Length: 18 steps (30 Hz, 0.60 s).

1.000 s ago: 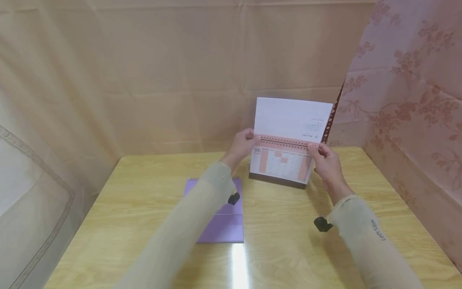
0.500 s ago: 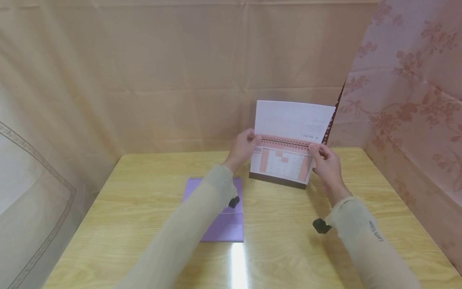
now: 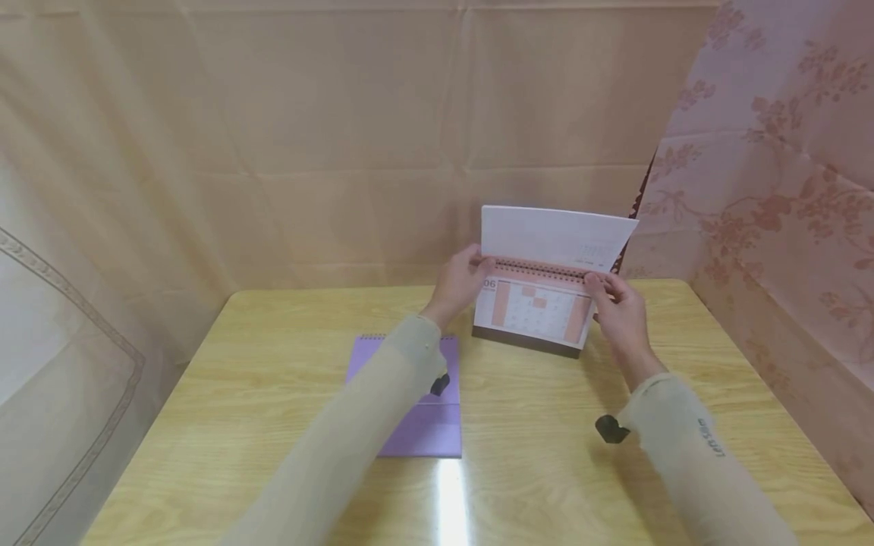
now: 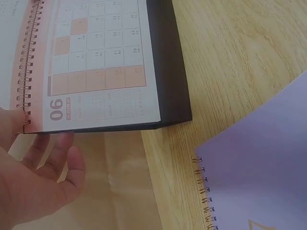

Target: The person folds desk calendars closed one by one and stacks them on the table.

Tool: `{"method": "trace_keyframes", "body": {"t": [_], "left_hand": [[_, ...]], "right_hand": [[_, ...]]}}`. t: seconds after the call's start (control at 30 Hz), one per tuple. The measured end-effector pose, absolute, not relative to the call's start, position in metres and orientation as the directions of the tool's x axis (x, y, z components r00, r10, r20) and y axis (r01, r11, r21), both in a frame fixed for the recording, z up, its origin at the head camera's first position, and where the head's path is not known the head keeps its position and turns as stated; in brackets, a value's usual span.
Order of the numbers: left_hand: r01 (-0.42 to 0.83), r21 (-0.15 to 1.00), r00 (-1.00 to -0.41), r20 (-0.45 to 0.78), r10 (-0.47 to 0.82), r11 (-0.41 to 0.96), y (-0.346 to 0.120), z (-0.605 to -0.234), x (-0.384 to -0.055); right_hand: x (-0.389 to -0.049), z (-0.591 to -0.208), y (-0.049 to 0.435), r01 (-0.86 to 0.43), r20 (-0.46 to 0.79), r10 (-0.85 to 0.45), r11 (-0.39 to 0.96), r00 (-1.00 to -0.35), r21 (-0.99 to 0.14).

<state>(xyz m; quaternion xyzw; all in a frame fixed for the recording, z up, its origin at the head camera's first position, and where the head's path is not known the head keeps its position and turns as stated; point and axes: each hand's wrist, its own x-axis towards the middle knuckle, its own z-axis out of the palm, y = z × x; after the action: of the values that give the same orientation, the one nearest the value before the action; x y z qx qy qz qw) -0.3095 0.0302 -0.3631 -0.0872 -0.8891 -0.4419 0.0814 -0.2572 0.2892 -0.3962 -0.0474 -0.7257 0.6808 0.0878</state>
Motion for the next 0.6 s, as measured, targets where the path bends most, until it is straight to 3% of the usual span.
{"method": "trace_keyframes", "body": {"t": [0.17, 0.4, 0.6], "left_hand": [[0.240, 0.778, -0.969, 0.230, 0.092, 0.581, 0.0295, -0.3646, -0.3087], [0.265, 0.808, -0.963, 0.246, 0.107, 0.526, 0.0260, -0.3638, -0.3084], [0.249, 0.811, -0.968, 0.222, 0.114, 0.530, 0.0272, -0.3586, -0.3073]], "right_hand": [[-0.2557, -0.3967, 0.2906, -0.076, 0.086, 0.179, 0.059, -0.980, -0.995], [-0.2572, -0.3947, 0.2951, -0.054, 0.108, 0.155, 0.321, -0.982, -0.945], [-0.2590, -0.3903, 0.2968, -0.007, 0.069, 0.148, 0.382, -0.987, -0.924]]}}
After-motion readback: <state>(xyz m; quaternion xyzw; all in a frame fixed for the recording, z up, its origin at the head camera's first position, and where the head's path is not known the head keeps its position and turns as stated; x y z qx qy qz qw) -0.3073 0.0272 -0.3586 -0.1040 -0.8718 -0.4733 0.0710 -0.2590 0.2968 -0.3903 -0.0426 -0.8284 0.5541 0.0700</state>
